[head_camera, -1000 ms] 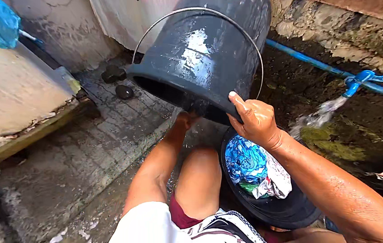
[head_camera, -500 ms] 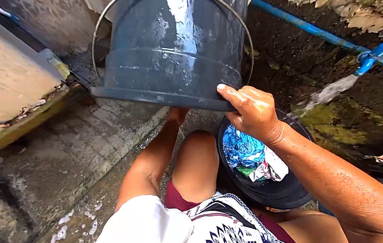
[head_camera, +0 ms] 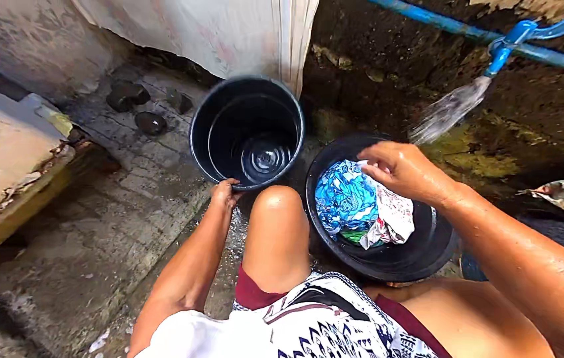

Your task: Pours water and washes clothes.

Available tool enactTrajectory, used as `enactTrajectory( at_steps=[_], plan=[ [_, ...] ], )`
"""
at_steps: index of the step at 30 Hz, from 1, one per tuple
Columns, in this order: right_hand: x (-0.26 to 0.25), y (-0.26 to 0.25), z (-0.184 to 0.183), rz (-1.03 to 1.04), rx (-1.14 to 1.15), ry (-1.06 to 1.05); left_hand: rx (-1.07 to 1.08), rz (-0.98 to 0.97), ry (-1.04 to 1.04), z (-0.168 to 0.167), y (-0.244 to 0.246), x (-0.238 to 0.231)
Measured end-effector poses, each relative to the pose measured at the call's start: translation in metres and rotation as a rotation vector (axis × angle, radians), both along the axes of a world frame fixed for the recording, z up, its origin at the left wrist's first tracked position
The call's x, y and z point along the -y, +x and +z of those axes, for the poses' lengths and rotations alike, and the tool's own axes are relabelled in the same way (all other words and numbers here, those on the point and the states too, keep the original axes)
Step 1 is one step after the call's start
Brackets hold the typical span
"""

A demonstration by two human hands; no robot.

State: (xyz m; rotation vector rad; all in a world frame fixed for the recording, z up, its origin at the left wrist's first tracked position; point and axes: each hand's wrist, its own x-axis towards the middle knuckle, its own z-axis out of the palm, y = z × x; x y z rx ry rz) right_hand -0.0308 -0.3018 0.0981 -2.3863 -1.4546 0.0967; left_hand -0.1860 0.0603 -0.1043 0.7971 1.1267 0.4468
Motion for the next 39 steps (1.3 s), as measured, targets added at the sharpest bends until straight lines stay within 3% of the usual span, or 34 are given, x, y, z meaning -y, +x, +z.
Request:
enactTrajectory(
  at_steps=[5,8,10,12,14,17,19,22,27,30,33,35,39],
  plan=[
    [0.082,0.031,-0.043,-0.294,-0.347,-0.331,-0.066,-0.22,0.004,0.015,0.025,0.014],
    [0.115,0.05,-0.062,-0.454,-0.521,-0.294,-0.19,-0.365,0.049,0.031,0.034,0.014],
    [0.133,0.062,-0.079,-0.521,-0.564,-0.21,-0.424,-0.432,0.228,0.041,0.028,0.011],
    [0.139,0.071,-0.084,-0.568,-0.6,-0.171,-0.581,-0.377,0.539,0.05,0.019,0.0],
    [0.14,0.081,-0.088,-0.579,-0.616,-0.145,-0.546,-0.321,0.825,0.077,0.022,-0.003],
    [0.138,0.101,-0.103,-0.578,-0.537,-0.125,-0.362,-0.376,0.965,0.127,0.058,0.03],
    [0.134,0.109,-0.107,-0.616,-0.424,-0.16,-0.264,-0.506,1.006,0.154,0.096,0.069],
    [0.127,0.111,-0.111,-0.668,-0.262,-0.143,-0.163,-0.82,1.133,0.171,0.156,0.127],
    [0.112,0.104,-0.106,-0.529,-0.033,-0.096,-0.157,-1.378,1.368,0.13,0.229,0.221],
    [0.102,0.103,-0.103,-0.474,0.069,-0.074,-0.194,-1.726,1.44,0.081,0.241,0.253],
    [0.098,0.106,-0.107,-0.472,0.127,-0.081,-0.274,-2.073,1.384,0.061,0.239,0.283],
    [0.1,0.111,-0.113,-0.476,0.153,-0.092,-0.198,-2.137,1.383,0.058,0.239,0.295],
    [0.103,0.121,-0.119,-0.514,0.093,-0.029,-0.005,-2.059,1.421,0.062,0.245,0.293]
  ],
)
